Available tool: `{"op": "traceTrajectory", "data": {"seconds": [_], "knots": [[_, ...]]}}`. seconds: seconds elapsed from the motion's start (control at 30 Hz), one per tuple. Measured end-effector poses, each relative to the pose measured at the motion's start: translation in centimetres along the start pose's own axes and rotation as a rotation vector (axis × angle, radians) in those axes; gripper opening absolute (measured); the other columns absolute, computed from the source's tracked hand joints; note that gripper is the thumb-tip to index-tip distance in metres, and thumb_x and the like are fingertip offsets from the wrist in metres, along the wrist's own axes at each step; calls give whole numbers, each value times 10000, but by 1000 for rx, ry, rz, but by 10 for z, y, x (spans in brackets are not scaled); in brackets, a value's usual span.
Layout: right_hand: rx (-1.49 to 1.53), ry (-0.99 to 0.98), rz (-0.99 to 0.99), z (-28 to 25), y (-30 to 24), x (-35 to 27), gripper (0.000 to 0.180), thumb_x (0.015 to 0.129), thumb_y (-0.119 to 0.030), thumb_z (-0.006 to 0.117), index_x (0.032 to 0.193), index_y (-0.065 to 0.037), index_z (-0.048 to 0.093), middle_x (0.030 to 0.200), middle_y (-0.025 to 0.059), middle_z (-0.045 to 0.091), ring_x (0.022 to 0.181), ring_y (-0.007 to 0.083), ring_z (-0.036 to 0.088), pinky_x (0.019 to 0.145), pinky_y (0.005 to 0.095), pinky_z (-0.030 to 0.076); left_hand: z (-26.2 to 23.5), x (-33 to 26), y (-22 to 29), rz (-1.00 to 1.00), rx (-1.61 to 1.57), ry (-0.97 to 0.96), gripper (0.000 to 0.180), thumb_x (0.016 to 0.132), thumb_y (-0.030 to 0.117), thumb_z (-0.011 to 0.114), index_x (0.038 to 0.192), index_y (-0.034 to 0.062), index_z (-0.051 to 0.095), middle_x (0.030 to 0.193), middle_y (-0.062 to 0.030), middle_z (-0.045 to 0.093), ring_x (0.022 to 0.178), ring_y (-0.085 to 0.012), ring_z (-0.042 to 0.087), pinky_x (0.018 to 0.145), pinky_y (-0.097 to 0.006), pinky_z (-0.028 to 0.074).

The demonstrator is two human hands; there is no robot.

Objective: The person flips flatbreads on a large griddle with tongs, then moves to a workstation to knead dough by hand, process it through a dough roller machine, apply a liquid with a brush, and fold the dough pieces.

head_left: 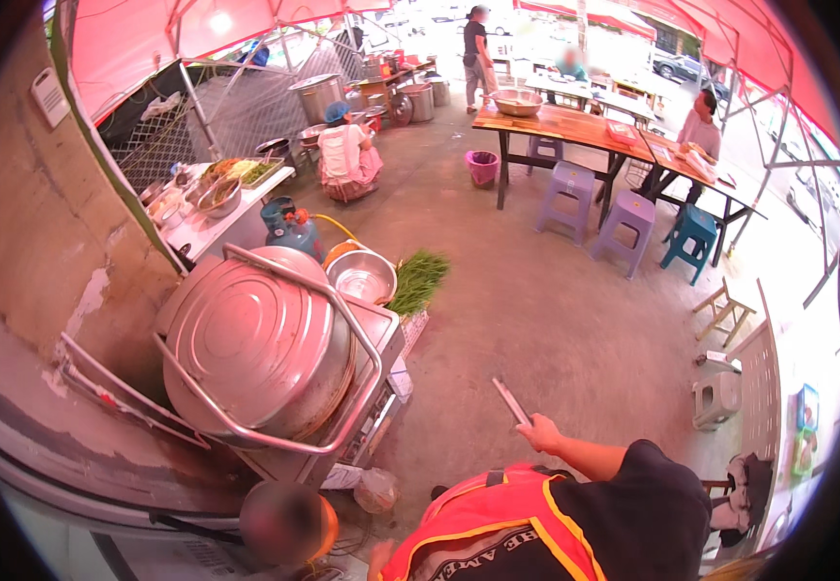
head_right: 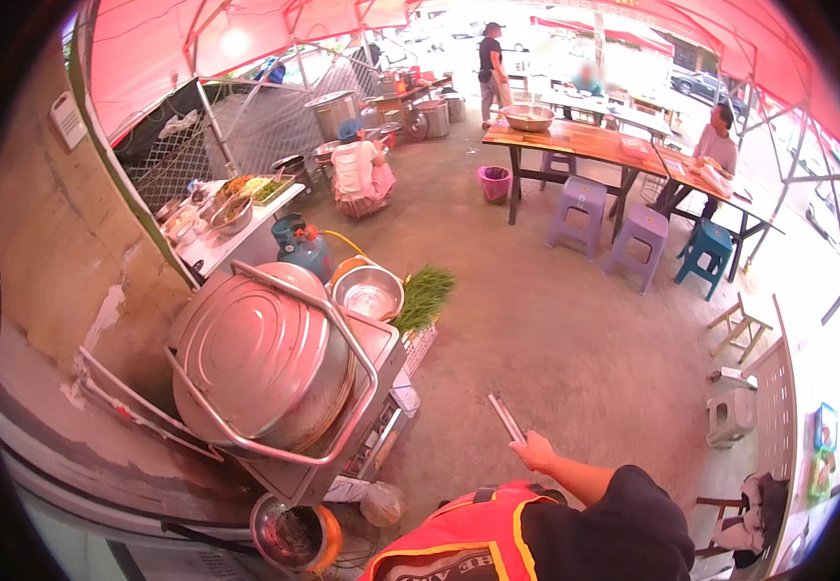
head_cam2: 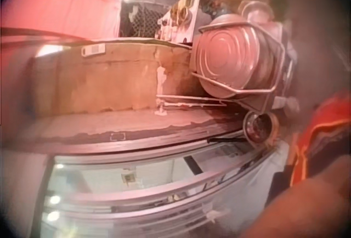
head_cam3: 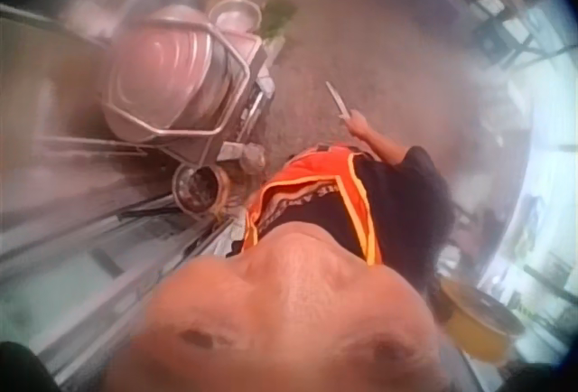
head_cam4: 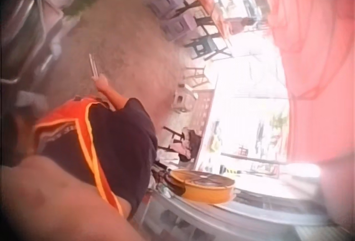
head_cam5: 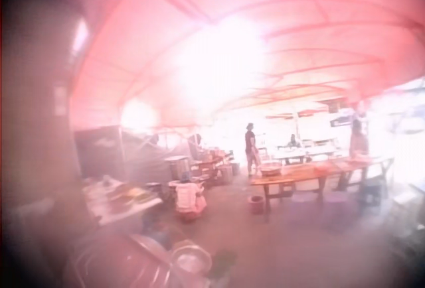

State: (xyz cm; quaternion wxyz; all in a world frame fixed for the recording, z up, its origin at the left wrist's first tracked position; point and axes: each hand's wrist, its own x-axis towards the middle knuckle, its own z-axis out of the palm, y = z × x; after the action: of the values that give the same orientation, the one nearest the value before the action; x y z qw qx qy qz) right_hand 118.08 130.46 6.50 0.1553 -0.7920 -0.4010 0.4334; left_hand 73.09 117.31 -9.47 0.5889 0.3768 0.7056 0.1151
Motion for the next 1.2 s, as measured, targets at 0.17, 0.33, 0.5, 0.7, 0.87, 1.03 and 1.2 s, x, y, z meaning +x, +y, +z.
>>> {"op": "traceTrajectory", "data": {"seconds": [0.17, 0.33, 0.5, 0.7, 0.87, 1.03, 1.2], "knots": [[-318, -118, -334, 22, 12, 39, 531, 750, -443, 559, 969, 37, 505, 817, 253, 585, 792, 384, 580, 683, 436, 459, 25, -18, 10, -235, -168, 137, 319, 789, 293, 533, 967, 28, 531, 926, -140, 574, 779, -294, 566, 685, -384, 461], [-342, -268, -468, 28, 17, 28, 532, 759, -439, 546, 991, 33, 469, 855, 269, 577, 834, 404, 562, 724, 453, 444, 41, -34, 24, -241, -249, 234, 303, 804, 297, 509, 953, 35, 539, 895, -132, 578, 772, -280, 570, 678, -385, 462], [-421, -382, -484, 36, 50, 14, 529, 768, -433, 538, 1001, 37, 469, 865, 275, 573, 848, 409, 556, 741, 461, 438, 57, -56, 14, -221, -318, 298, 293, 819, 301, 486, 940, 42, 547, 865, -125, 581, 765, -266, 574, 671, -385, 463], [-618, -422, -670, 49, 53, 0, 499, 776, -412, 524, 1015, 24, 470, 867, 256, 578, 844, 402, 558, 722, 469, 448, 87, -139, -141, 37, 612, 267, 288, 837, 306, 457, 924, 50, 556, 828, -116, 586, 757, -249, 579, 663, -386, 464], [-624, -387, -768, 66, 37, -34, 434, 759, -326, 550, 1007, 7, 421, 754, 234, 584, 730, 413, 567, 633, 470, 450, 133, -198, -141, -256, -996, 622, 147, 801, 209, 526, 871, 81, 543, 691, -38, 545, 614, -158, 528, 555, -305, 442], [-600, -493, -896, 136, 12, -81, 376, 755, -264, 555, 974, 15, 431, 740, 265, 554, 729, 415, 560, 620, 462, 434, 148, -250, -156, -316, -1177, 779, 275, 808, 243, 552, 1014, 64, 518, 806, -51, 580, 639, -140, 553, 539, -260, 436], [-553, -589, -1004, 228, -42, -115, 373, 748, -241, 548, 989, 23, 441, 732, 257, 550, 702, 402, 565, 608, 439, 442, 202, -299, -224, -548, -1497, 873, 283, 818, 232, 528, 1035, 54, 499, 806, -65, 579, 642, -155, 558, 544, -268, 446]]}}
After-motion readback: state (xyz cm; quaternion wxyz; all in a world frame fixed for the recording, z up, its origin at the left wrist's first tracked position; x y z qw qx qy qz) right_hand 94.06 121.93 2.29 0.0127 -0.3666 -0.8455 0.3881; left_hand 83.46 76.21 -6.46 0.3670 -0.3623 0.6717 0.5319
